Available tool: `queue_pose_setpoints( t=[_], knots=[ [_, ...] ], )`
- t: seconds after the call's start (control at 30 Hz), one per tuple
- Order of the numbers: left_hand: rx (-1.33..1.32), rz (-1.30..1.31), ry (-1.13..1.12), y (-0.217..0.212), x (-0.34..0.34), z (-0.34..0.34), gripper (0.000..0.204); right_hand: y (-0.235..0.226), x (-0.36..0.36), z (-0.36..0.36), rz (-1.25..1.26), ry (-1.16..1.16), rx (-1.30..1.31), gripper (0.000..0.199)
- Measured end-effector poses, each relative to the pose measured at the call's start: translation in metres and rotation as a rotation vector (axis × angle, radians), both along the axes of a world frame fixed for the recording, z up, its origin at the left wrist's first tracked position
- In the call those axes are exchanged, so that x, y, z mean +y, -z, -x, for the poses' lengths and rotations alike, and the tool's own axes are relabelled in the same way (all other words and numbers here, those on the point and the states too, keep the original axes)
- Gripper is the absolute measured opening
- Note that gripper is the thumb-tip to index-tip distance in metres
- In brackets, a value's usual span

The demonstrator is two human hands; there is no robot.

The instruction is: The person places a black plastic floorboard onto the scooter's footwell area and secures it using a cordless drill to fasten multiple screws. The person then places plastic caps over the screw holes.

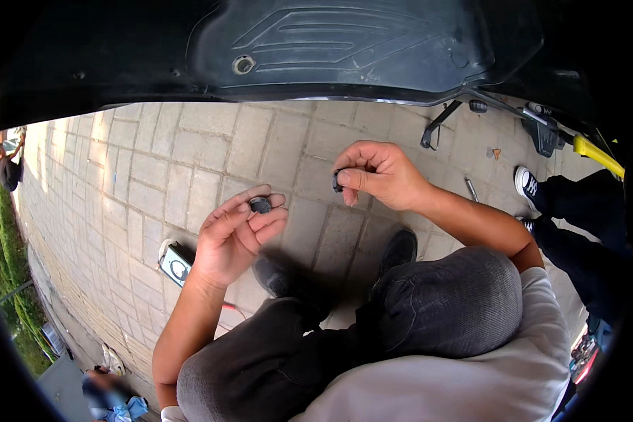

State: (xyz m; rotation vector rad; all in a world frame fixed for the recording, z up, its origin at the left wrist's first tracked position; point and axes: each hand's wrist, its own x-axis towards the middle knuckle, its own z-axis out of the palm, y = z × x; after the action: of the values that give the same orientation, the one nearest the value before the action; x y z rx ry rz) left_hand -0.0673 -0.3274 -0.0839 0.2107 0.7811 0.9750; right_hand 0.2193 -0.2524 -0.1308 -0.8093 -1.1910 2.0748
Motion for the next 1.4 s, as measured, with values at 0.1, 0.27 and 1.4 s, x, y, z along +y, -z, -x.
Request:
queue_pose_setpoints(
  t=[0.1, 0.27, 1.4],
  knots=[
    [-0.009, -0.023, 0.077, -0.007, 0.032, -0.025, 0.04, -0.05, 0.017, -0.01, 0.101, 0.103, 0.062, 0.014],
    [-0.005, -0.119, 0.181, -0.025, 0.062, -0.061, 0.026, -0.103, 0.037, -0.002, 0.03, 0.187, -0.126, 0.017],
    [0.364, -0.132, -0.02, 0.026, 0.076, -0.012, 0.05, -0.044, 0.127, 0.131, -1.84, 0.198, -0.883, 0.011]
  ],
)
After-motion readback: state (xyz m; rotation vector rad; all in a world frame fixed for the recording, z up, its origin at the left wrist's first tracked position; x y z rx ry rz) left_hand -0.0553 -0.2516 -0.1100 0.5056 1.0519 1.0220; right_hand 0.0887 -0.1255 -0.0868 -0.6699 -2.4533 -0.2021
